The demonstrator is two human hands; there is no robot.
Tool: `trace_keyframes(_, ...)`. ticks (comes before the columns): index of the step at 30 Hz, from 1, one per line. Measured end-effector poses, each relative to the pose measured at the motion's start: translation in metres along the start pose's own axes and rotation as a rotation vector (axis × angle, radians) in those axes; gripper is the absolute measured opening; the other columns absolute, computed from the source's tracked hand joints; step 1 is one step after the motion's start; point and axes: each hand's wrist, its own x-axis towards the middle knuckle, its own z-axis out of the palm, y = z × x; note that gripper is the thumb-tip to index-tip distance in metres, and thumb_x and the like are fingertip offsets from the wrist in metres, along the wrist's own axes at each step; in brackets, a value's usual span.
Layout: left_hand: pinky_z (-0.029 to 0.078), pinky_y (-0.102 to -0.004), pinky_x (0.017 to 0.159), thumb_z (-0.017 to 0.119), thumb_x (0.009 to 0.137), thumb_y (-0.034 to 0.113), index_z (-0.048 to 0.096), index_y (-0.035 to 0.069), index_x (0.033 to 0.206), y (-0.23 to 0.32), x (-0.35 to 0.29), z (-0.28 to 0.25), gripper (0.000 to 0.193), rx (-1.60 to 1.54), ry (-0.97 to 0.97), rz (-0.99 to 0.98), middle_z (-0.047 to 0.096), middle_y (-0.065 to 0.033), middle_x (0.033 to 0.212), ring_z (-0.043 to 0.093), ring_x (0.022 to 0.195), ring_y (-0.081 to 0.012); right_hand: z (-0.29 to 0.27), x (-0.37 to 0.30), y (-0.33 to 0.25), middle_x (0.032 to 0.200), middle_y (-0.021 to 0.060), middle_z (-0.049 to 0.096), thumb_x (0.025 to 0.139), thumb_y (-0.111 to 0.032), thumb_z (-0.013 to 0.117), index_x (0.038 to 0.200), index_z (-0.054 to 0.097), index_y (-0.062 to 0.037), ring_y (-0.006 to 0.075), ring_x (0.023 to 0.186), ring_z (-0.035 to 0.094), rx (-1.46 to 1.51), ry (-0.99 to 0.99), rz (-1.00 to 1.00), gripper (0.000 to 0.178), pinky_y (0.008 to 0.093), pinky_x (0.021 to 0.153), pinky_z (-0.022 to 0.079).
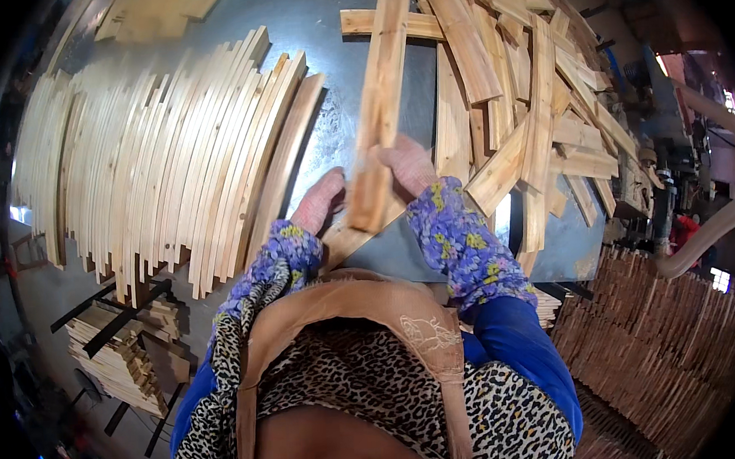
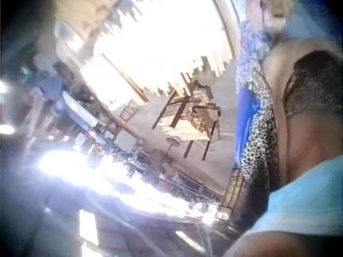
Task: The person repeatedly picks up thin wooden planks from a pile on a metal table and stacks them into a neat, aligned pile. The person handles the planks one by one, aligning them carefully before placing them onto the growing stack.
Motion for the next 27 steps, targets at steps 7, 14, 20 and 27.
trace_keyframes(7,0.051,-0.0371,0.108,0.075,0.097,0.029,0.057,-0.006,0.151,0.011,0.009,-0.049,0.067,0.369,0.152,-0.074,0.073,-0.0191,0.132,0.069,0.119,-0.0269,-0.117,0.097,-0.084,0.133,0.0217,0.066,0.089,-0.050,0.073,0.154,0.054,-0.0129,0.0399,0.126,0.063,-1.213,0.518,-0.092,0.077,0.0505,0.111,0.051)
trace_keyframes(14,0.038,-0.0452,0.126,0.072,0.097,0.034,0.060,-0.009,0.143,0.019,-0.025,-0.030,0.064,1.270,0.386,0.232,0.039,-0.0287,0.169,0.046,0.152,-0.0425,-0.166,0.132,-0.134,0.146,0.0215,0.063,0.089,-0.044,0.078,0.153,0.050,-0.0134,0.0397,0.136,0.063,-1.197,0.378,0.222,0.076,0.0486,0.114,0.053)
trace_keyframes(20,0.036,-0.0437,0.128,0.073,0.097,0.024,0.060,-0.008,0.145,0.042,-0.061,-0.047,0.059,1.346,0.505,0.306,0.038,-0.0296,0.170,0.043,0.155,-0.0406,-0.127,0.058,-0.076,0.159,0.0327,0.052,0.093,-0.041,0.075,0.167,0.037,-0.0006,0.0399,0.146,0.055,-0.510,0.335,0.039,0.093,0.0426,0.123,0.043)
trace_keyframes(27,0.060,-0.0404,0.101,0.070,0.097,0.020,0.053,-0.007,0.151,0.092,-0.117,-0.062,0.062,0.218,0.347,0.172,0.072,-0.0187,0.130,0.073,0.114,-0.0284,0.110,-0.100,-0.092,0.119,0.0324,0.070,0.095,-0.042,0.075,0.166,0.009,0.0088,0.0398,0.105,0.074,-0.238,-0.494,0.323,0.110,0.0512,0.089,0.064)
